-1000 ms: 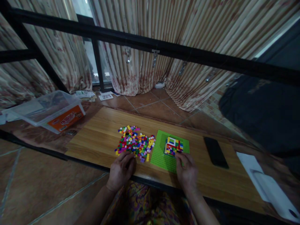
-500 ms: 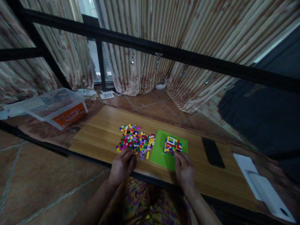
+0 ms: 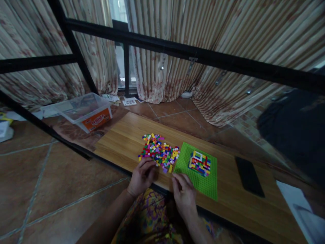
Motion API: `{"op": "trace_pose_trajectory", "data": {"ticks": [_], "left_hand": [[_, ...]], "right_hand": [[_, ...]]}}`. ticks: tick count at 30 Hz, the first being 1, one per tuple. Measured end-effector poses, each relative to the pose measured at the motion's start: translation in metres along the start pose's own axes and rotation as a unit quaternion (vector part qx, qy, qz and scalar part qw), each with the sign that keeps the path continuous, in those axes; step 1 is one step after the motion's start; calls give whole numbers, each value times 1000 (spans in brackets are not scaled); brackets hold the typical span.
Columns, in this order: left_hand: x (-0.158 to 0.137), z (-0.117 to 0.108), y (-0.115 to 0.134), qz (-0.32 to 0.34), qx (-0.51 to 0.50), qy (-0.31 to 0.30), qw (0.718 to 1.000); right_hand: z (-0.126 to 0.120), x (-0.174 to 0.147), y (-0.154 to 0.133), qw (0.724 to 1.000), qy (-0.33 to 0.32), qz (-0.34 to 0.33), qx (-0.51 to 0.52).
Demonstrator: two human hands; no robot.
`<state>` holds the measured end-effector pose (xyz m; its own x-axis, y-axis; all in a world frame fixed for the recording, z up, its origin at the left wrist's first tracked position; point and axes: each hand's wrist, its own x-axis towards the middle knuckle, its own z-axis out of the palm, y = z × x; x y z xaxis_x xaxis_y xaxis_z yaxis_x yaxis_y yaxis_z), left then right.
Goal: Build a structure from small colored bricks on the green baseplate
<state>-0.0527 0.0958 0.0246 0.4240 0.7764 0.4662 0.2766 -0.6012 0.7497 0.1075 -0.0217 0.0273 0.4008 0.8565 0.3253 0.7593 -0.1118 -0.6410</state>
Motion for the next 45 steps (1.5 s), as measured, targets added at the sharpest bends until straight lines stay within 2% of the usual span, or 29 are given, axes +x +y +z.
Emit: {"op": "trace_pose_trajectory", "data": {"ticks": [3, 6, 8, 12, 14, 19, 23, 33, 45], "left_hand": [[-1, -8, 2, -39, -5, 68, 997], [-1, -19, -2, -71, 36, 118, 990], [0, -25, -7, -81, 73, 99, 989], [3, -29, -15, -78, 114, 10, 990], [6, -27, -18, -81, 123, -6, 989], [12, -21, -18, -79, 121, -18, 989], [14, -17, -16, -60, 101, -27, 993], [14, -16, -23, -36, 98, -32, 994], [14, -20, -27, -42, 64, -45, 996]], "right_hand": [[7, 9, -4, 1000, -16, -3, -19], [12, 13, -2, 999, -13, -6, -42], [14, 15, 2, 998, -9, -11, -59], [15, 20, 9, 995, -23, -27, -89], [14, 24, 10, 993, -33, -33, -106], [14, 32, 9, 987, -56, -36, -145], [13, 35, 7, 986, -48, -26, -157], [11, 36, 0, 992, -40, 37, -116], [12, 38, -3, 995, -40, 44, -75]]}}
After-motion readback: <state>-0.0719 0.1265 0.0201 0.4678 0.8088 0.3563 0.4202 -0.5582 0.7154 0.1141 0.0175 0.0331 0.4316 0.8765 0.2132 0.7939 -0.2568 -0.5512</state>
